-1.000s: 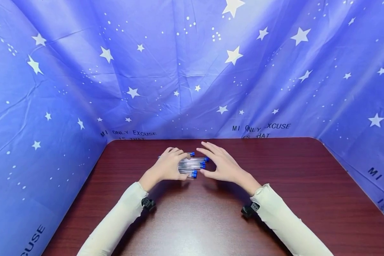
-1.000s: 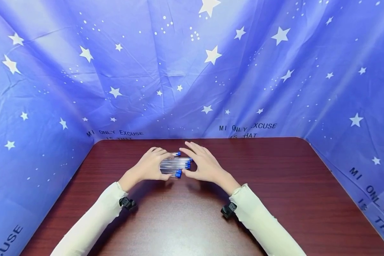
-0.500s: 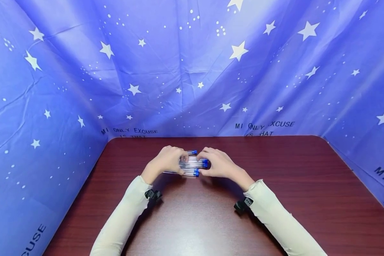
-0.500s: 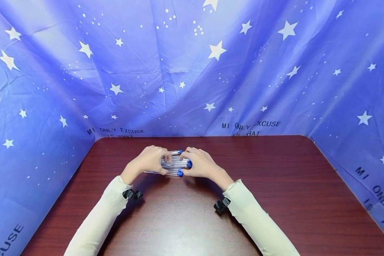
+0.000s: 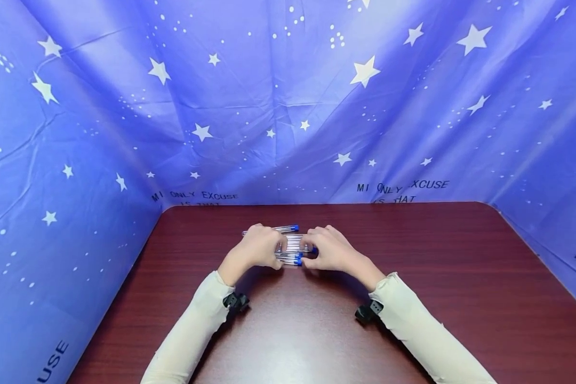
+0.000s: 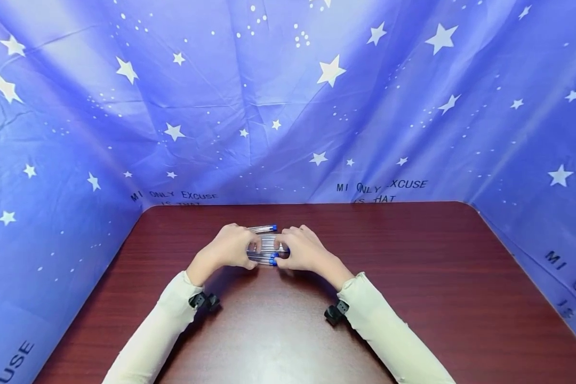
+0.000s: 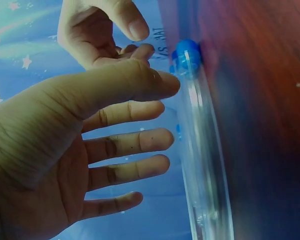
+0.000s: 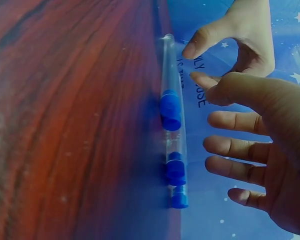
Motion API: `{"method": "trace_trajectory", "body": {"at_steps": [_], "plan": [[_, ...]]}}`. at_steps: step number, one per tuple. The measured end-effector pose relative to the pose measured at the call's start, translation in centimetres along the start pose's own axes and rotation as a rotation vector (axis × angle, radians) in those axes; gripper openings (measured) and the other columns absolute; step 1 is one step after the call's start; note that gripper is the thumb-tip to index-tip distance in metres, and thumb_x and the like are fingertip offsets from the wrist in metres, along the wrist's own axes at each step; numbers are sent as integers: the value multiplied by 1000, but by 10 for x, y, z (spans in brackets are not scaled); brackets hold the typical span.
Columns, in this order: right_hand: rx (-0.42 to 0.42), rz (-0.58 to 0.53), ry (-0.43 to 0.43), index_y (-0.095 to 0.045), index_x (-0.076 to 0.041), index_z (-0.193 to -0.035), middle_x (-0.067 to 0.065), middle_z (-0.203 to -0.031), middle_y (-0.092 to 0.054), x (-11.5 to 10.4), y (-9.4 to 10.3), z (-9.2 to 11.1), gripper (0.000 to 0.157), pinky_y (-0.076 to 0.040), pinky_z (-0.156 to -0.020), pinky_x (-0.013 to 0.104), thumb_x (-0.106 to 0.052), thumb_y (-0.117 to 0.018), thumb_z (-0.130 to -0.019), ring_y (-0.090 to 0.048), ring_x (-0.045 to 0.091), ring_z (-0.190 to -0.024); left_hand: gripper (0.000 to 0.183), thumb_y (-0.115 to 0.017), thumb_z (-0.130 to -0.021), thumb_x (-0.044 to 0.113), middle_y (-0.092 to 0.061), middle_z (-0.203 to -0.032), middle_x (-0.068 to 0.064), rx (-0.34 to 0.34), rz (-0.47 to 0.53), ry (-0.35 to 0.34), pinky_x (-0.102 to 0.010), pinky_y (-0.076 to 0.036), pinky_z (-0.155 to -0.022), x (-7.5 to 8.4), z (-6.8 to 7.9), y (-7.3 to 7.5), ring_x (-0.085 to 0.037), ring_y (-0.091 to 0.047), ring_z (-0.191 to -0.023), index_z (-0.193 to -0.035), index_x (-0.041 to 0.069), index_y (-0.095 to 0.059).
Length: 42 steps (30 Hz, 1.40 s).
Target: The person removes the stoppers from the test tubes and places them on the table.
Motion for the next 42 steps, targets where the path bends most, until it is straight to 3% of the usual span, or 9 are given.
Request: {"method": "trace_trajectory", "body": {"at_steps": [7, 14, 18, 22, 35, 42], "plan": [[-27, 30, 12, -69, -22, -87, -7, -79, -58, -4, -8, 3, 19, -34, -70, 28, -35, -79, -77, -50, 9, -74, 22, -89, -64, 32, -67, -67, 12, -53, -5, 8, -39, -51, -75, 0, 1, -8, -14, -66, -73, -71, 27, -69], [-43, 32, 1, -67, -22, -84, -6, -79, -61, -7, -10, 1, 19, -34, -73, 30, -34, -81, -78, -51, 8, -75, 19, -88, -64, 26, -64, -66, 12, -60, -8, 11, -38, -51, -62, -5, 2, -7, -13, -64, -71, -69, 26, -70], [-49, 26, 1, -67, -22, -82, -7, -74, -59, -8, -9, 0, 19, -44, -83, 41, -32, -81, -77, -51, 7, -74, 20, -88, -63, 25, -65, -68, 11, -61, -3, 11, -39, -51, -60, -5, 1, -6, -14, -66, -73, -68, 26, -68], [-65, 11, 9, -66, -21, -80, -9, -69, -56, -10, -10, 0, 18, -45, -93, 56, -31, -82, -77, -50, 6, -71, 22, -88, -62, 24, -65, -68, 12, -66, -1, 16, -38, -50, -60, -3, 1, -6, -13, -66, -74, -68, 26, -68], [-53, 65, 39, -61, -23, -71, -12, -64, -53, -16, -14, 4, 23, -36, -74, 36, -31, -82, -76, -45, 4, -62, 21, -89, -60, 23, -62, -64, 14, -65, 8, 0, -35, -48, -59, 5, 3, -9, -11, -63, -70, -66, 26, -69], [-58, 100, 45, -62, -23, -70, -12, -65, -55, -18, -14, 8, 21, -35, -74, 33, -30, -81, -75, -49, 6, -65, 25, -89, -59, 24, -58, -61, 14, -71, 4, -14, -32, -44, -55, 13, 2, -9, -9, -60, -65, -63, 25, -64]]}}
Point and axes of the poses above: each hand's wrist, its own z-axis away from the middle knuckle, its own y-axis out of the back of the hand, x = y × z, the point moved 1 cm from there along -z, towards the middle knuckle
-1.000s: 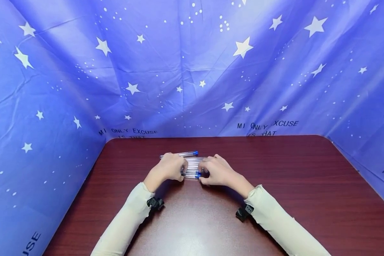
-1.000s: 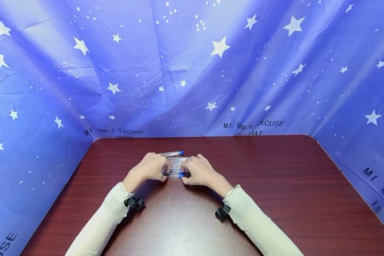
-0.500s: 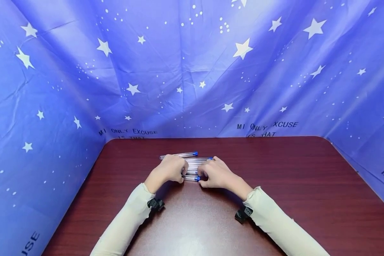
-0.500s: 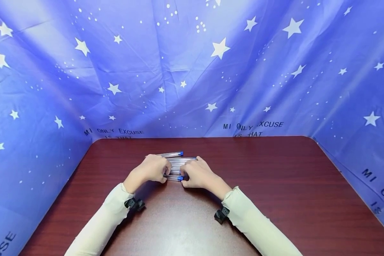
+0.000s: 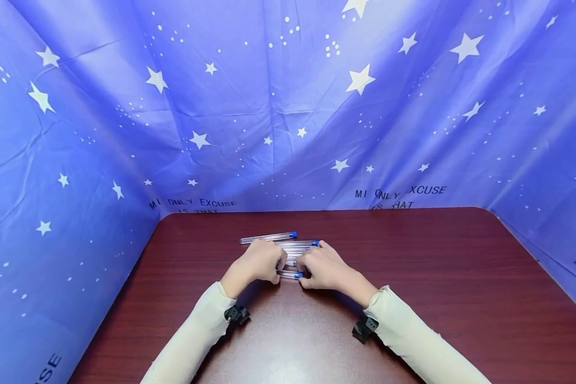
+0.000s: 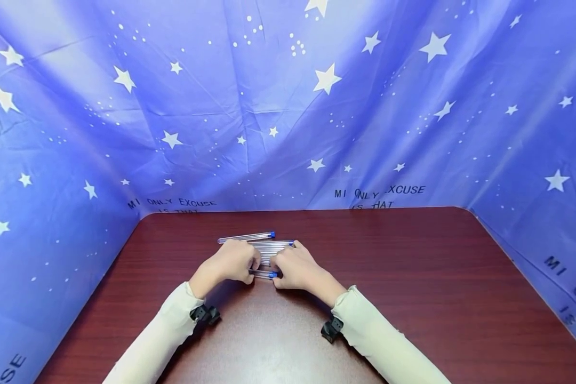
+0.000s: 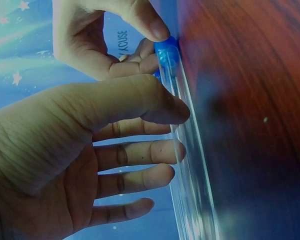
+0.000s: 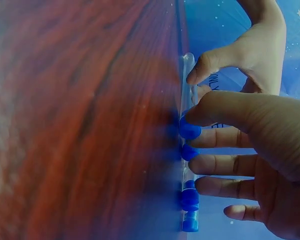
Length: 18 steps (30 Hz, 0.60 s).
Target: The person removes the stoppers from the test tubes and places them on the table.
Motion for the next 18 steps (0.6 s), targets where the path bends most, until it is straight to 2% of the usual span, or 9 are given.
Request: {"method": "trace_trajectory", "body": {"at_steps": [5, 8, 12, 15, 18], "plan": [[7, 18, 9, -60, -22, -69, -12, -66, -55, 0, 2, 0, 21, -34, -74, 33, -29, -80, -72, -49, 7, -65, 26, -89, -59, 25, -57, -61, 14, 9, -1, -13, -29, -42, -55, 3, 0, -1, -7, -56, -63, -64, 25, -63], [20, 11, 8, -61, -22, -69, -13, -64, -55, 2, 6, -1, 20, -31, -72, 31, -28, -79, -73, -48, 6, -64, 25, -87, -59, 25, -55, -61, 14, 38, -11, -17, -28, -40, -53, 3, 1, 0, -6, -53, -61, -64, 24, -63], [62, -4, 8, -61, -21, -71, -13, -62, -52, 6, 14, -2, 18, -31, -73, 31, -26, -78, -74, -45, 7, -65, 25, -83, -60, 25, -53, -61, 13, 104, -22, -25, -27, -38, -54, 4, 2, 4, -6, -51, -60, -65, 22, -59], [118, -2, 16, -61, -20, -74, -12, -63, -48, 10, 21, -3, 18, -32, -75, 32, -26, -77, -74, -43, 7, -65, 28, -81, -61, 27, -54, -64, 12, 166, -68, -34, -30, -42, -60, 3, 2, 7, -9, -55, -63, -68, 22, -55], [208, 7, 43, -62, -17, -79, -8, -65, -50, 16, 30, -4, 17, -35, -77, 35, -27, -76, -75, -44, 9, -66, 30, -80, -63, 31, -56, -65, 10, 268, -124, -52, -32, -44, -65, 0, 2, 12, -11, -57, -65, -73, 21, -53]]}}
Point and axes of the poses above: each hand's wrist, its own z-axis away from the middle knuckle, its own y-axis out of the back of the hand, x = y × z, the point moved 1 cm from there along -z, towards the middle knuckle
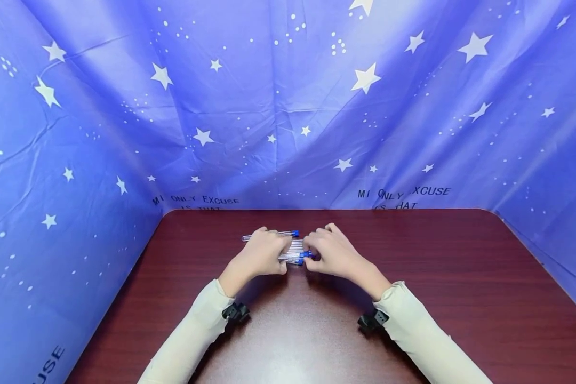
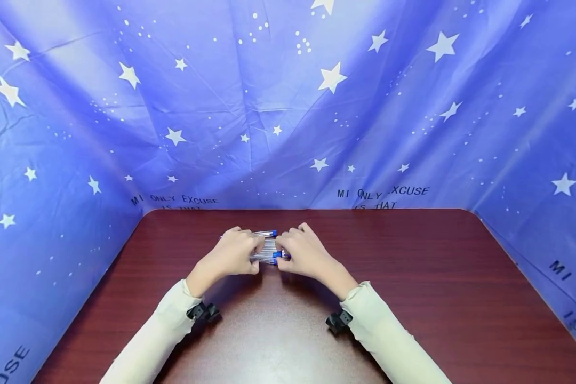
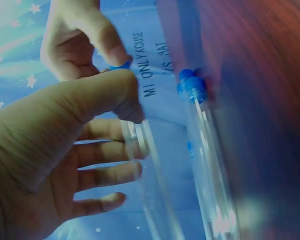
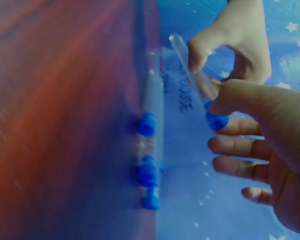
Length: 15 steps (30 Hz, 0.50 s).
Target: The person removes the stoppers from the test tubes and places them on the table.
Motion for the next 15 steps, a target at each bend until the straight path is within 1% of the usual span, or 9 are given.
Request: {"method": "trace_trajectory", "body": {"at_steps": [4, 5, 8, 9, 11, 15], "plan": [[107, -9, 19, -65, -15, -85, -5, -69, -53, 9, 14, 0, 17, -36, -79, 38, -26, -76, -78, -47, 12, -70, 30, -77, -67, 31, -59, -70, 9, 190, -29, -44, -34, -45, -71, -4, -2, 6, -13, -59, -66, -81, 19, -54], [124, -11, 21, -65, -14, -86, -6, -70, -53, 11, 18, 0, 17, -36, -79, 39, -25, -75, -78, -47, 13, -71, 29, -76, -68, 30, -60, -72, 8, 239, -36, -54, -34, -46, -73, -5, -3, 7, -13, -60, -67, -83, 18, -54], [146, -26, 15, -65, -14, -88, -6, -72, -55, 14, 25, 1, 17, -36, -80, 39, -25, -75, -80, -49, 13, -74, 25, -74, -72, 27, -63, -78, 6, 346, -30, -79, -36, -48, -80, -6, -2, 12, -16, -63, -72, -87, 17, -57], [151, -34, 13, -66, -14, -88, -6, -72, -55, 14, 27, 1, 17, -36, -81, 39, -25, -75, -81, -49, 13, -74, 24, -74, -74, 27, -63, -80, 5, 373, -27, -87, -37, -49, -81, -6, -2, 14, -17, -63, -74, -89, 17, -58], [163, -52, 11, -66, -13, -88, -6, -73, -56, 15, 30, 2, 16, -36, -82, 40, -23, -75, -81, -50, 13, -75, 23, -74, -76, 26, -64, -84, 4, 406, -14, -97, -37, -50, -82, -6, -1, 16, -19, -64, -76, -93, 16, -60], [187, -83, 16, -66, -12, -89, -6, -75, -56, 14, 35, 3, 13, -36, -84, 41, -20, -75, -83, -50, 13, -75, 26, -72, -82, 23, -62, -89, 0, 430, 13, -121, -38, -51, -82, -4, -2, 19, -21, -61, -79, -104, 14, -63]]}}
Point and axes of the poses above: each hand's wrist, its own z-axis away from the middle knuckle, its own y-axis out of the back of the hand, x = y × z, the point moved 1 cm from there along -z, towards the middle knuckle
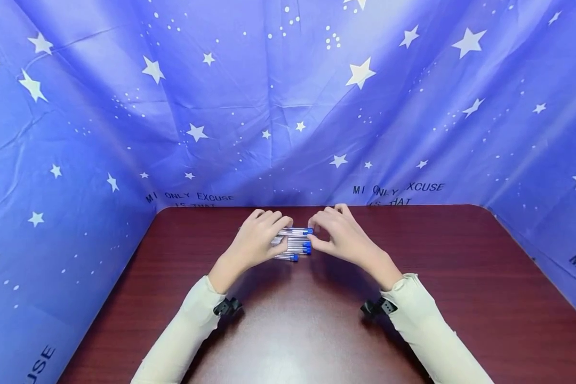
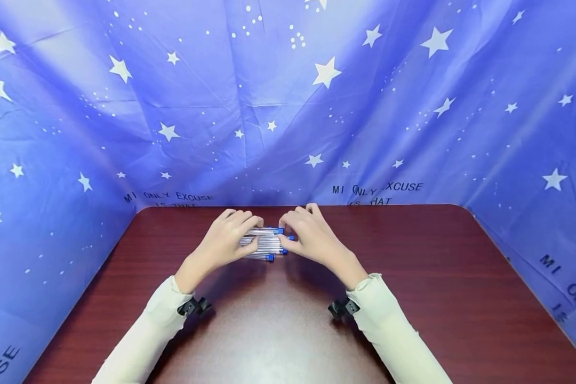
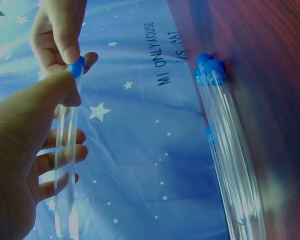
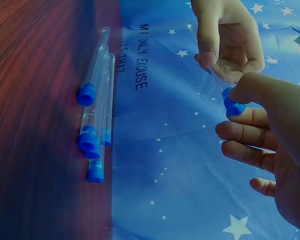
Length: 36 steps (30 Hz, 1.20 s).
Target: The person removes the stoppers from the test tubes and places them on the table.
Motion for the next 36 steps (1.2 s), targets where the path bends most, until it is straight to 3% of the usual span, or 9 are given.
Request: {"method": "trace_trajectory", "body": {"at_steps": [8, 23, 30, 36], "plan": [[-47, -43, -37, -67, -13, -94, -4, -79, -61, -4, 12, -2, 10, -35, -88, 42, -19, -72, -87, -51, 13, -77, 29, -74, -85, 21, -59, -89, -2, 44, -5, -37, -37, -51, -81, 5, -3, 2, -21, -58, -77, -113, 14, -66], [-186, -87, -68, -76, -11, -101, -5, -91, -73, -4, 30, -2, 15, -32, -91, 43, -19, -73, -89, -58, 13, -85, 21, -75, -91, 24, -61, -88, -3, 158, -111, -128, -36, -49, -81, 9, -11, 5, -21, -57, -78, -110, 17, -68], [-130, -14, -8, -77, -9, -96, -3, -82, -68, -7, 42, -2, 12, -32, -88, 44, -19, -75, -88, -56, 14, -79, 13, -65, -98, 24, -62, -89, -1, 194, -171, -148, -38, -49, -84, 15, -21, 9, -21, -59, -82, -109, 19, -69], [-93, 42, 36, -77, -8, -92, 0, -77, -63, -4, 46, 5, 12, -33, -87, 44, -19, -76, -88, -54, 15, -77, 11, -61, -99, 23, -61, -88, -1, 185, -210, -156, -39, -49, -87, 23, -28, 8, -21, -60, -82, -106, 18, -67]]}}
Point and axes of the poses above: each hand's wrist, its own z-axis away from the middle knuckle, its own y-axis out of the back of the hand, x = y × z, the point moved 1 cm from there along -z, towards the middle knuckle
